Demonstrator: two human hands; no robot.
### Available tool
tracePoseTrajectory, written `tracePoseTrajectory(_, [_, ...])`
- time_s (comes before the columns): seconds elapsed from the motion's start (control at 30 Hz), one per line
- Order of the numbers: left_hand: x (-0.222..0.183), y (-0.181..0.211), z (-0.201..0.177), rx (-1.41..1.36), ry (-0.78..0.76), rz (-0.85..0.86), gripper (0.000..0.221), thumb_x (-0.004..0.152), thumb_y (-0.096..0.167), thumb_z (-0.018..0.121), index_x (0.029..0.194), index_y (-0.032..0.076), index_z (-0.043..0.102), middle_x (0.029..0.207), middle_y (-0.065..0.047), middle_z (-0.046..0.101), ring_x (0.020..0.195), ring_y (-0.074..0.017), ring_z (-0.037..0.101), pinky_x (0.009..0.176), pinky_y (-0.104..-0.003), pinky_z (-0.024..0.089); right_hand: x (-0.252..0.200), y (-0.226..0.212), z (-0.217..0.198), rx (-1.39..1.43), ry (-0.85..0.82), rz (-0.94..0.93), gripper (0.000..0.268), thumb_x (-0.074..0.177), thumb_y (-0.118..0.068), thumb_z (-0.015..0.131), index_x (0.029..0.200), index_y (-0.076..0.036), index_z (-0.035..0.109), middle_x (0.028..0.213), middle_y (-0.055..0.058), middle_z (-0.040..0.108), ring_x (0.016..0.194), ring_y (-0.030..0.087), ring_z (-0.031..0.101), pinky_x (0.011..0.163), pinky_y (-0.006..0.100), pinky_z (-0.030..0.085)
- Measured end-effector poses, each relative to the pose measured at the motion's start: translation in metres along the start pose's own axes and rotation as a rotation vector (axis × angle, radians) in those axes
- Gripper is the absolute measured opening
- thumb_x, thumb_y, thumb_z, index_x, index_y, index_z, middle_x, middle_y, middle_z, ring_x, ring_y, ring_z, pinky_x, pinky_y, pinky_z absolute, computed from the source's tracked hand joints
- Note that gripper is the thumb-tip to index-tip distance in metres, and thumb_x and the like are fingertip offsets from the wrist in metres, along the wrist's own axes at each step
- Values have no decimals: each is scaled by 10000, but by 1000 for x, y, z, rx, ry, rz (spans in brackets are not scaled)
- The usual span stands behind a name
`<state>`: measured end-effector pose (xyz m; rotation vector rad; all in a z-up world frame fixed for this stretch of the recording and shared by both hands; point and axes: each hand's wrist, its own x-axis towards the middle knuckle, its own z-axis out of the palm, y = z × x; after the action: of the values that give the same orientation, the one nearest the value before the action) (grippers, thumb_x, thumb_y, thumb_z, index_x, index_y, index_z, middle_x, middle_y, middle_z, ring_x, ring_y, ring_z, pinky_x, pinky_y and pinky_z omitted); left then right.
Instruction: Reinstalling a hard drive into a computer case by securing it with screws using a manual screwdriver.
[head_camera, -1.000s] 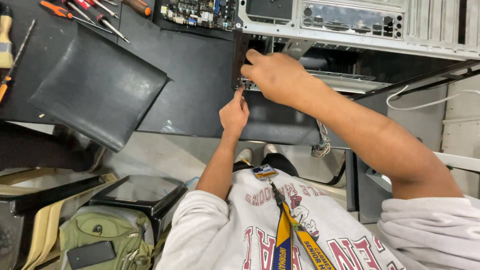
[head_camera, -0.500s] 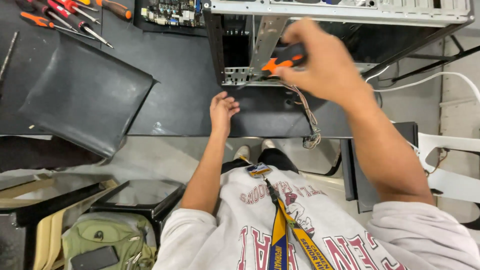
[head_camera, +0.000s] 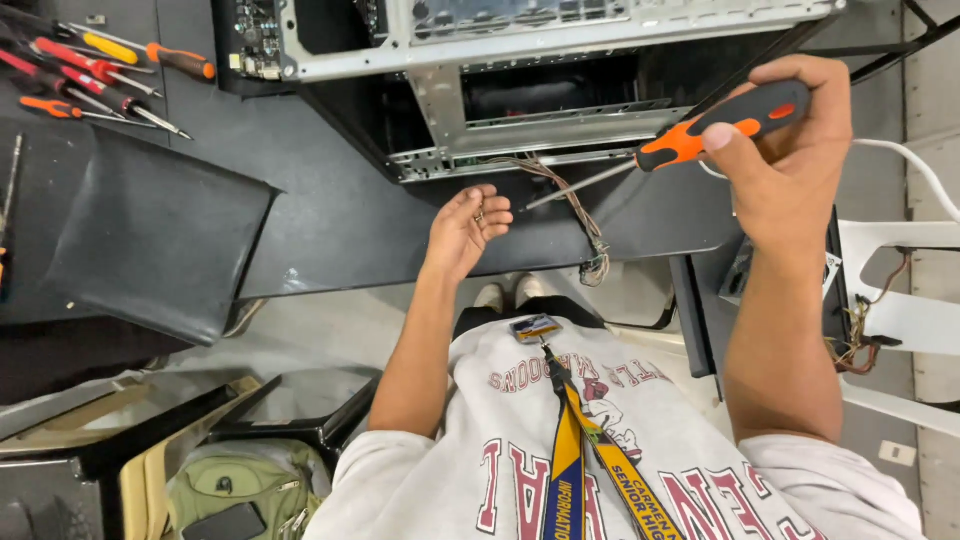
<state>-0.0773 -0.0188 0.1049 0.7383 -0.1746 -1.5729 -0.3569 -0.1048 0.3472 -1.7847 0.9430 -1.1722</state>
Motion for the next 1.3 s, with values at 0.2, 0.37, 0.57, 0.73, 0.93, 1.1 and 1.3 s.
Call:
tracePoseTrajectory(0.2, [0,-16,29,126,8,-72,288,1049,306,608,1098,34,687,741,-28,653,556,-113,589,469,-231,444,-12,16,-28,82,95,-22,441,1039,-251,703,1316,-93,399,1023,142,549,931,336,701,676,388,578])
tracePoseTrajectory(0.37, [0,-20,34,107,-116,-85,374,1062,237,592,1303,-46,632,858,-38,652,635,-95,590,503,-215,442,-9,37,-32,172,76,-56,429,1051,-260,695,1309,-120,382,958,116,507,881,350,678,741,416,564])
tracePoseTrajectory(0.57, [-3,-15,21,65,-262,-97,282,1058,168,614,1190,-72,683,777,-22,547,576,-60,431,444,-176,311,-5,48,-30,224,92,-60,426,1049,-242,708,1304,-127,387,969,125,506,875,358,676,691,405,500])
tracePoseTrajectory(0.73, [8,4,19,222,-410,-135,388,1083,295,569,1099,-57,730,618,42,381,519,-45,337,464,-187,252,9,52,-34,263,120,-78,479,1031,-306,726,1314,-133,379,1023,126,486,880,384,664,677,403,484])
tracePoseTrajectory(0.93, [18,7,17,233,-396,-217,425,1067,301,582,1067,-101,720,619,27,403,517,-56,326,465,-181,250,17,57,-25,215,33,-130,419,1096,-316,660,1319,-139,354,1024,125,456,848,386,642,639,399,455])
tracePoseTrajectory(1.1, [21,4,22,264,-363,-211,413,1066,308,587,1064,-79,728,612,55,376,532,-33,353,479,-176,263,16,65,-23,264,96,-27,443,1050,-299,700,1301,-134,375,1004,115,511,845,379,679,599,351,434])
tracePoseTrajectory(1.3, [28,-5,27,241,-366,-223,400,1067,316,593,1093,-52,747,626,66,393,531,-37,345,481,-177,247,16,65,-26,292,134,22,468,1005,-331,730,1285,-157,398,1035,98,511,804,321,640,511,319,365])
